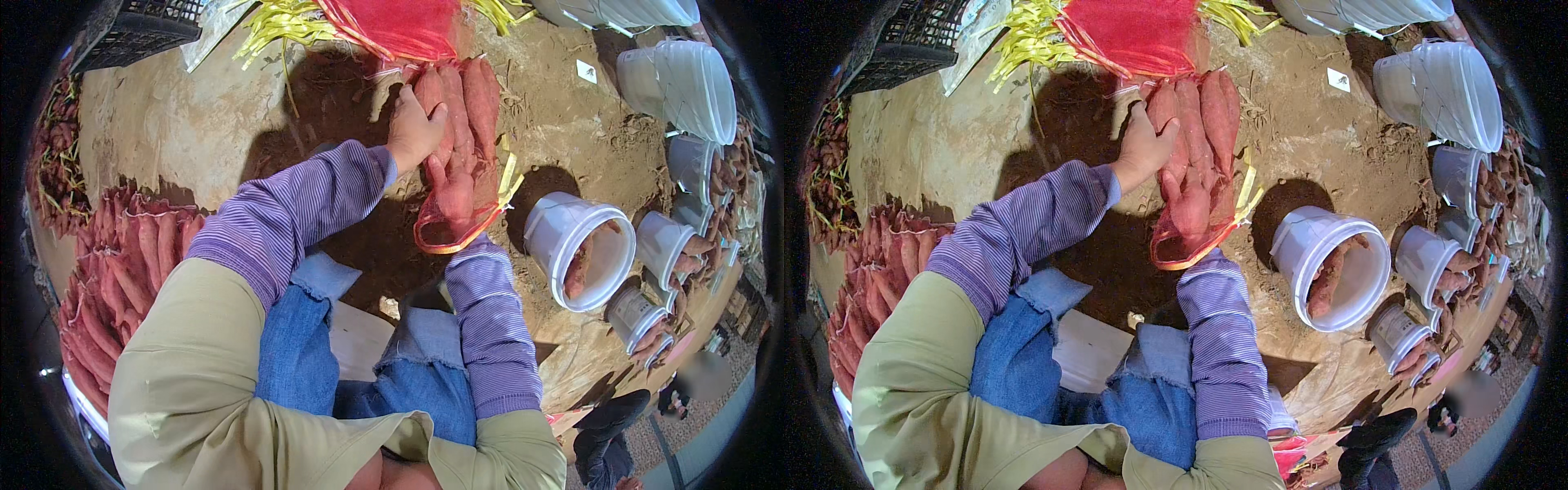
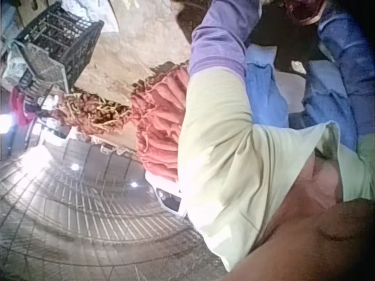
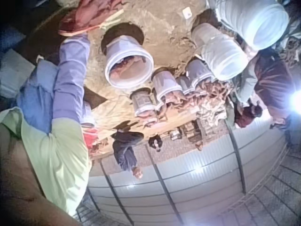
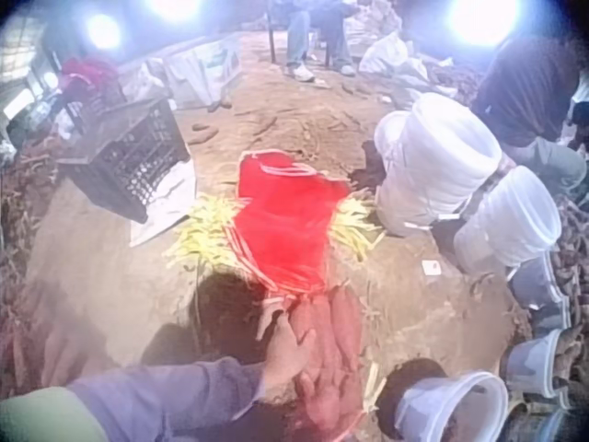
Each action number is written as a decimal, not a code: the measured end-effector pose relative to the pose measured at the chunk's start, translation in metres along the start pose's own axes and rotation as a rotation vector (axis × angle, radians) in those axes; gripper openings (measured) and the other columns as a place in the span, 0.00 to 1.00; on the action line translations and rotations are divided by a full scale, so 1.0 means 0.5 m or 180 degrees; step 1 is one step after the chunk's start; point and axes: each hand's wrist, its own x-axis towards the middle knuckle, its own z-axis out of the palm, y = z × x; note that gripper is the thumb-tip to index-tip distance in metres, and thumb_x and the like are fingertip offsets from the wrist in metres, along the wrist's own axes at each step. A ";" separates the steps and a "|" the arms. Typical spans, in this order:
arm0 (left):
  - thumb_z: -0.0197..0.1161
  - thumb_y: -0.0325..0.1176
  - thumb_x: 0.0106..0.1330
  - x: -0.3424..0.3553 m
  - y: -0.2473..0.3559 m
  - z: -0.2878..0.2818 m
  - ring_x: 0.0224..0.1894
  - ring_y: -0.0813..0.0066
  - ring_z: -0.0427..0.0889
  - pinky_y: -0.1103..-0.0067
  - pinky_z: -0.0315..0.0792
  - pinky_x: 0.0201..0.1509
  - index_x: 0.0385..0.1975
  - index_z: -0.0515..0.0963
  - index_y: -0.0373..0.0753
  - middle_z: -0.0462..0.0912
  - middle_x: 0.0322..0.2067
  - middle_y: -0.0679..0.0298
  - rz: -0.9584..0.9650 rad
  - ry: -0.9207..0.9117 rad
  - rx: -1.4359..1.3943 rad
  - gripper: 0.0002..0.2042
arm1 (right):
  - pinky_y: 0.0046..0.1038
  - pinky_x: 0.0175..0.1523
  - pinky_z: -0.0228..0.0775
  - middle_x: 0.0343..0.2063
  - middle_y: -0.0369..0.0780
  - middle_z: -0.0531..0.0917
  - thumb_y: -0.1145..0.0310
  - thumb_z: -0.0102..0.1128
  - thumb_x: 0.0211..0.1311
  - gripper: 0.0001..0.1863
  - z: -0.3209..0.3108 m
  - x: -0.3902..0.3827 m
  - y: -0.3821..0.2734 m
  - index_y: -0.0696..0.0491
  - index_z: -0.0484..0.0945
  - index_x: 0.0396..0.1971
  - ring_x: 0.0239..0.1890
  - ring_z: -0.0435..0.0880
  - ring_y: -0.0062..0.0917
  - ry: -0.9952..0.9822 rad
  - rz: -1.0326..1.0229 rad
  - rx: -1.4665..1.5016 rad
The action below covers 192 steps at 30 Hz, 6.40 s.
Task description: The person sits on the ground and repeatedly picks up sweet potatoes, places them into a red mesh bag, and ties the bag with a yellow plastic strip. The person then sets the tied bag aside and repeats the process with additional potatoes.
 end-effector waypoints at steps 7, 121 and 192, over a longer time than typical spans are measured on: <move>0.59 0.43 0.61 0.025 -0.011 0.012 0.49 0.37 0.72 0.59 0.67 0.54 0.62 0.51 0.31 0.65 0.51 0.34 0.0001 0.0159 0.0472 0.36 | 0.36 0.64 0.56 0.49 0.56 0.76 0.57 0.49 0.66 0.23 -0.069 -0.025 -0.010 0.63 0.75 0.48 0.57 0.70 0.47 0.0390 0.0142 -0.0054; 0.51 0.30 0.69 -0.256 0.042 0.036 0.36 0.82 0.76 0.81 0.71 0.43 0.46 0.76 0.32 0.81 0.33 0.60 0.1200 -0.2494 -0.0240 0.12 | 0.36 0.44 0.73 0.37 0.58 0.79 0.64 0.61 0.56 0.25 -0.504 -0.228 0.130 0.68 0.68 0.46 0.41 0.81 0.48 0.0993 0.1824 -0.1559; 0.56 0.31 0.59 -0.297 0.094 0.026 0.25 0.55 0.80 0.64 0.72 0.27 0.33 0.75 0.39 0.79 0.25 0.55 0.2480 -0.2398 0.1328 0.05 | 0.39 0.59 0.62 0.52 0.56 0.72 0.61 0.58 0.58 0.30 -0.099 -0.049 0.042 0.59 0.64 0.58 0.55 0.71 0.48 0.0704 -0.0013 0.0861</move>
